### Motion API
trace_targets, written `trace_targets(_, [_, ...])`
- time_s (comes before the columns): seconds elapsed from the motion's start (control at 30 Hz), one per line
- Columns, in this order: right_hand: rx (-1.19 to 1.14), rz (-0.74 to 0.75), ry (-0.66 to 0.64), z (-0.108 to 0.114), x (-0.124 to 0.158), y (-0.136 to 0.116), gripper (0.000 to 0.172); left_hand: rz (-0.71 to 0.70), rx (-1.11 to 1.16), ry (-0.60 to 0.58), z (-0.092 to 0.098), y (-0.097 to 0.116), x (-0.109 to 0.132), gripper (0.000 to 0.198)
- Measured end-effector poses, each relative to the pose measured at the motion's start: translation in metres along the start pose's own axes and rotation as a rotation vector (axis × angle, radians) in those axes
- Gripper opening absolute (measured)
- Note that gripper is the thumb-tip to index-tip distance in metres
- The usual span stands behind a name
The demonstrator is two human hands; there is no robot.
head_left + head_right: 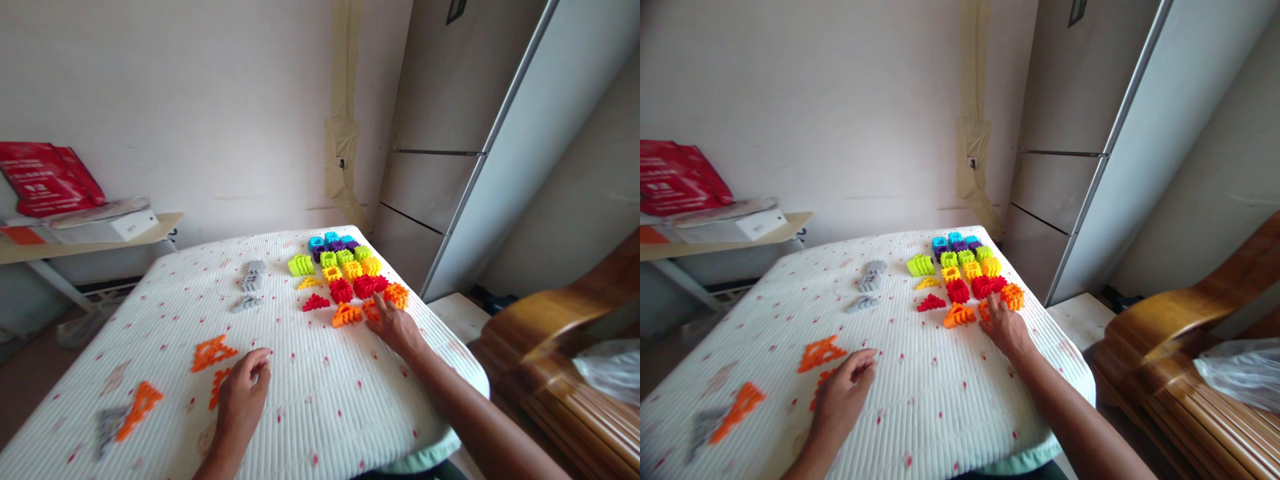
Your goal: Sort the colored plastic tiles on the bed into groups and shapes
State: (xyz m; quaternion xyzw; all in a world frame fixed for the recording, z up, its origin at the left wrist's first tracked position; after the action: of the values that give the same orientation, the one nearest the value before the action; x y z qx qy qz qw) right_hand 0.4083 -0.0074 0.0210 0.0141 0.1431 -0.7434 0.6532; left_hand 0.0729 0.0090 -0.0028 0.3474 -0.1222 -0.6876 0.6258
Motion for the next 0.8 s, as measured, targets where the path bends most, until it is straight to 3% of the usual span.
trace_targets(0.47, [0.057, 0.009, 0.065, -0.005, -0.003, 0.001, 0.051, -0.005, 0.033, -0.008, -0.004, -0.003, 0.001, 0.025])
trace_targets(0.6, [0.065, 0.035, 0.124, -0.009, -0.003, 0.002, 0.043, -0.008, 0.059, 0.001, -0.003, 0.001, 0.004, 0.022])
trace_targets(0.8, [0.035, 0.105, 0.224, -0.012, -0.006, 0.004, 0.05, -0.021, 0.065, 0.031, -0.002, 0.006, 0.008, 0.021])
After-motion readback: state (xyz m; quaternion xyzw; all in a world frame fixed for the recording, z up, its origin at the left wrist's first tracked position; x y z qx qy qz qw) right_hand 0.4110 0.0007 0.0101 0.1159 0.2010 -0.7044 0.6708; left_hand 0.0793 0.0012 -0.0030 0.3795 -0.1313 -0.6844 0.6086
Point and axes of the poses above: each hand's wrist, its own x-axis away from the middle knuckle, its own z-axis out of the back of the hand, y = z × x, the point moved 7 cm from there along -x, towards the middle knuckle, and after that the axes turned 10 degrees about -x, right-handed, at the moved point
